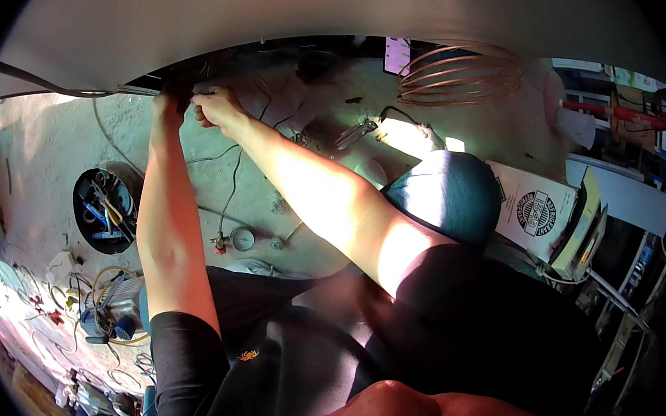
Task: The person sits on the floor and uses a soldering iron to heat and join wires inside an appliance. They manipulate the wires with pliers and their hands, applying heat to the connection points.
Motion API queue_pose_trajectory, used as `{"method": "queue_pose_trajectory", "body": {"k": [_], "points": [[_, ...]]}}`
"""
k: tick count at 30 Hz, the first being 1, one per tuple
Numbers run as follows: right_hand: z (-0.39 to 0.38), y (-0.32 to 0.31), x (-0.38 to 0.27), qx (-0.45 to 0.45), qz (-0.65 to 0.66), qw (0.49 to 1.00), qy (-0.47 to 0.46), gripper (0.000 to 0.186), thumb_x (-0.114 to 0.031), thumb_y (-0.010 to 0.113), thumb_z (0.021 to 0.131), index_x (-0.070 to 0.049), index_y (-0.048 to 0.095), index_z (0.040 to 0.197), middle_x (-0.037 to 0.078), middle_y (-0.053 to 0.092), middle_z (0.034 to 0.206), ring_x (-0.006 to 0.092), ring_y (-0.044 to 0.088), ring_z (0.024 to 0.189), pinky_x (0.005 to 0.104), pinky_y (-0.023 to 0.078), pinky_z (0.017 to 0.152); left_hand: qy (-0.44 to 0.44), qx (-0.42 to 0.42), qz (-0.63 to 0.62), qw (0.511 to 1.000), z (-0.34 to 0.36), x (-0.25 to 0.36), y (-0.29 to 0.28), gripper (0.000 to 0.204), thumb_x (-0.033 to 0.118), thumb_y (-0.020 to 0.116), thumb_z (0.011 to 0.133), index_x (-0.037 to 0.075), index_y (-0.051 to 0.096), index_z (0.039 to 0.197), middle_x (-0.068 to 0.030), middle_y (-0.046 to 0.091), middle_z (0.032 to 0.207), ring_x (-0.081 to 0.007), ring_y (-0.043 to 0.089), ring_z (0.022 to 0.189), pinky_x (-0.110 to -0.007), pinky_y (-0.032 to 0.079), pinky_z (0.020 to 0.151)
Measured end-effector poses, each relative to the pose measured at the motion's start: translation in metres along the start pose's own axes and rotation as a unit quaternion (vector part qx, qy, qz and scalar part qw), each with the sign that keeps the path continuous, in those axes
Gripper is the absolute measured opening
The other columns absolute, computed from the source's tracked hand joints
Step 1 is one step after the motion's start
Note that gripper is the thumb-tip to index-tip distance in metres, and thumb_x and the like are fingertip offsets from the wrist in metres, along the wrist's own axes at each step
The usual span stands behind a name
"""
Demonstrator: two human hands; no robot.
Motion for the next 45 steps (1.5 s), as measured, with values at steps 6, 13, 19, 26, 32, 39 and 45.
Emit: {"method": "queue_pose_trajectory", "body": {"k": [6, 13, 19, 26, 32, 39, 45], "points": [[0.009, 0.002, 0.003, -0.013, 0.002, 1.0, 0.01, 0.009, -0.018, 0.059, 0.096, -0.009, 0.061, 0.093, 0.003, 0.062, 0.075, 0.0131, 0.061, 0.063, 0.0287, 0.051, 0.053, 0.035, -0.162, -0.275, 0.947, 0.062, -0.014, 0.025, 0.018, 0.015, 0.057, 0.096, 0.005, 0.06, 0.111, -0.0097, 0.065, 0.102, -0.0191, 0.064, 0.091, -0.031, 0.055, 0.081], [0.025, 0.006, 0.018, 0.0, 0.048, 0.999, 0.021, 0.009, -0.016, 0.059, 0.095, -0.01, 0.062, 0.089, 0.001, 0.061, 0.073, 0.0123, 0.059, 0.062, 0.0289, 0.051, 0.053, -0.019, -0.229, -0.313, 0.922, 0.056, -0.023, 0.013, 0.013, 0.017, 0.048, 0.101, 0.008, 0.057, 0.102, -0.0048, 0.058, 0.09, -0.0162, 0.058, 0.082, -0.029, 0.051, 0.071], [0.021, 0.015, 0.015, 0.008, 0.047, 0.999, 0.02, 0.009, -0.014, 0.062, 0.092, -0.008, 0.061, 0.085, 0.002, 0.061, 0.07, 0.0134, 0.059, 0.058, 0.0296, 0.05, 0.048, -0.056, -0.298, -0.291, 0.907, 0.034, -0.018, 0.024, 0.01, 0.016, 0.048, 0.101, 0.009, 0.056, 0.104, -0.0039, 0.058, 0.087, -0.0164, 0.058, 0.075, -0.03, 0.05, 0.063], [0.031, 0.013, 0.021, -0.016, 0.049, 0.998, 0.022, 0.015, -0.019, 0.059, 0.095, -0.01, 0.061, 0.084, 0.001, 0.06, 0.068, 0.0121, 0.057, 0.054, 0.028, 0.046, 0.044, -0.036, -0.244, -0.355, 0.902, 0.035, -0.023, 0.012, 0.014, 0.009, 0.052, 0.096, 0.009, 0.057, 0.108, -0.0051, 0.062, 0.09, -0.0152, 0.062, 0.076, -0.031, 0.054, 0.066], [0.031, 0.005, 0.016, -0.025, 0.048, 0.998, 0.036, 0.016, -0.019, 0.056, 0.099, -0.008, 0.066, 0.093, 0.003, 0.063, 0.076, 0.0141, 0.06, 0.064, 0.0271, 0.05, 0.051, 0.045, -0.177, -0.3, 0.936, 0.049, -0.016, -0.002, 0.011, 0.018, 0.049, 0.103, 0.012, 0.058, 0.106, -0.004, 0.058, 0.088, -0.0161, 0.058, 0.077, -0.03, 0.05, 0.071], [0.025, -0.01, 0.008, -0.001, 0.032, 0.999, 0.036, 0.015, -0.021, 0.057, 0.098, -0.011, 0.066, 0.09, 0.001, 0.064, 0.076, 0.0121, 0.061, 0.065, 0.0271, 0.052, 0.054, -0.057, -0.135, -0.413, 0.899, 0.016, -0.012, 0.032, 0.01, 0.008, 0.048, 0.101, 0.011, 0.055, 0.106, -0.004, 0.052, 0.085, -0.0162, 0.051, 0.071, -0.029, 0.048, 0.066], [0.027, -0.003, 0.009, 0.015, 0.015, 0.999, 0.032, 0.011, -0.016, 0.06, 0.097, -0.007, 0.065, 0.102, 0.006, 0.064, 0.086, 0.0166, 0.061, 0.071, 0.0315, 0.053, 0.057, -0.05, -0.133, -0.445, 0.884, 0.03, -0.019, 0.016, 0.011, 0.012, 0.049, 0.101, 0.007, 0.058, 0.106, -0.0043, 0.054, 0.084, -0.0163, 0.053, 0.072, -0.029, 0.049, 0.067]]}}
Point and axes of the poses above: each hand's wrist, its own z-axis towards the middle knuckle, its own y-axis out of the palm, x = y × z, the point moved 7 cm from there along z, towards the middle knuckle
